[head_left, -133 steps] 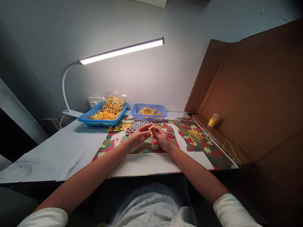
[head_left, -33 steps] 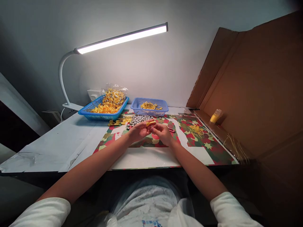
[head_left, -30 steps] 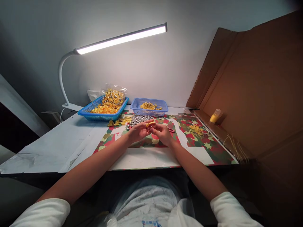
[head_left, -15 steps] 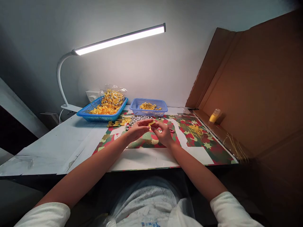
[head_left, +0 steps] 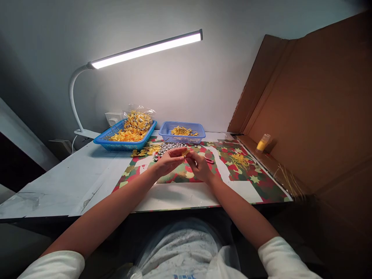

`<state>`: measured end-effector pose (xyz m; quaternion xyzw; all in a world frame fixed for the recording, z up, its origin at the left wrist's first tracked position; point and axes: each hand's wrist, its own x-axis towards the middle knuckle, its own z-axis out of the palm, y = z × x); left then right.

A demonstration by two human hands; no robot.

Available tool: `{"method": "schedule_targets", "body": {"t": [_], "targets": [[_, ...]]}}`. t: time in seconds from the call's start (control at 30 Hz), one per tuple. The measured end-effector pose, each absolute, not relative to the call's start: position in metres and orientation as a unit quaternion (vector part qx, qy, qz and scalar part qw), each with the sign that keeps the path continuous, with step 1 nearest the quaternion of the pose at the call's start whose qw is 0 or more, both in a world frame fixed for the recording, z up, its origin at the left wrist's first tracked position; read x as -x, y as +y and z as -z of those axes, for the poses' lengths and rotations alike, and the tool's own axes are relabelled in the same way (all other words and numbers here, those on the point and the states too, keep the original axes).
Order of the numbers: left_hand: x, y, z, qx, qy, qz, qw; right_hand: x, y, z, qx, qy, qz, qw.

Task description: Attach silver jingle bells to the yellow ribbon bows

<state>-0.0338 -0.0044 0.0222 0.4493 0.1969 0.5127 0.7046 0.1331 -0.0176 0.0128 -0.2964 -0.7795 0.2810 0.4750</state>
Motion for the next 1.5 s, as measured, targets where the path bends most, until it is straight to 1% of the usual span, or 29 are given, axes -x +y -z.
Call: {"method": "schedule_targets", "body": {"t": [0.17, 0.4, 0.6, 1.17, 1.5], "targets": [[0.038, -0.004, -0.024, -0.421, 0.197, -0.523, 0.714, -0.134, -0.017, -0.011, 0.321, -0.775, -0.281, 0.466], [0.037, -0.006, -0.020, -0.420, 0.186, -0.481, 0.747, -0.134, -0.021, -0.013, 0.298, -0.773, -0.287, 0.480], [0.037, -0.005, -0.017, -0.421, 0.182, -0.472, 0.753, -0.135, -0.022, -0.013, 0.312, -0.771, -0.291, 0.474], [0.039, -0.004, -0.014, -0.407, 0.189, -0.464, 0.763, -0.135, -0.022, -0.014, 0.294, -0.781, -0.273, 0.479], [0.038, -0.005, -0.015, -0.397, 0.178, -0.465, 0.771, -0.134, -0.021, -0.012, 0.263, -0.785, -0.256, 0.499]]}}
